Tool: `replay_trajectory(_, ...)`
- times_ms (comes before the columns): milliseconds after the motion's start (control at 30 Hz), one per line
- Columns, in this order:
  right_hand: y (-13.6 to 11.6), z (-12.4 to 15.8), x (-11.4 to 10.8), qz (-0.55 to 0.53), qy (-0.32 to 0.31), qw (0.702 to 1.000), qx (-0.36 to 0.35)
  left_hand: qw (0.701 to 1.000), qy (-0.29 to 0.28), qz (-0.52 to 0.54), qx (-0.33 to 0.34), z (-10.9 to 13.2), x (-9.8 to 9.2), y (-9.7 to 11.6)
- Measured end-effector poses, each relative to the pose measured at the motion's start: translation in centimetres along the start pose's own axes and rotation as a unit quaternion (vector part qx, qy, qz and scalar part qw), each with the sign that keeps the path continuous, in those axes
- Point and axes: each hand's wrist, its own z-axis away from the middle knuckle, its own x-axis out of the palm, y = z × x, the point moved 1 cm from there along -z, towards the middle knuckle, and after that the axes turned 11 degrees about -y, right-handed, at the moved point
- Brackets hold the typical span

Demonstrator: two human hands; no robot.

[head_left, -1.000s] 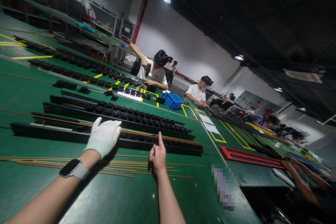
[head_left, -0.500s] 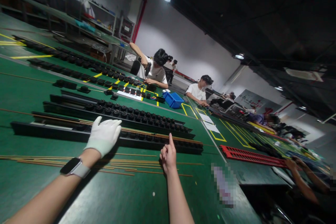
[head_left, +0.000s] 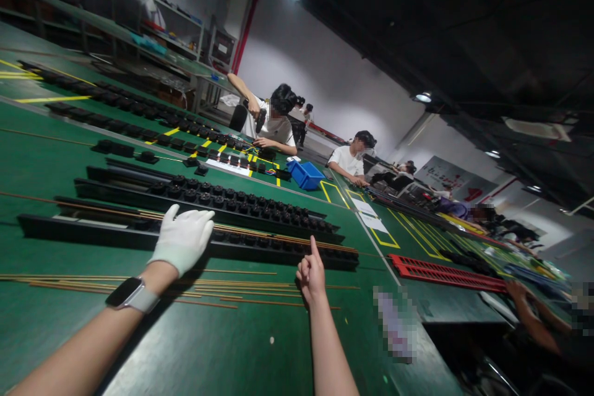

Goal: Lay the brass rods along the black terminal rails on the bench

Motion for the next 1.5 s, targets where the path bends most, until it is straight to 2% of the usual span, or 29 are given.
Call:
replay_trajectory(267,-1.1,-0.1,-3.9,-0.002,0.041,0.999,-0.022,0.998,-0.007,-0.055,0.002,0.0,-0.2,0.1)
replay_trajectory(533,-2.1,-0.2,-6.8,-0.004,0.079,0.996,-0.029,0.999,-0.008,-0.045,-0.001,0.0,0.1,0.0)
replay_trajectory(1167,-4.8,-0.3,-14.8,0.032,0.103,0.994,-0.018,1.0,-0.012,-0.006,0.002,-0.1,-0.3,0.2)
replay_trajectory(1500,-6.7,-0.2,-17.5,0.055,0.154,0.986,-0.028,1.0,-0.013,0.001,0.003,-0.1,0.2,-0.1)
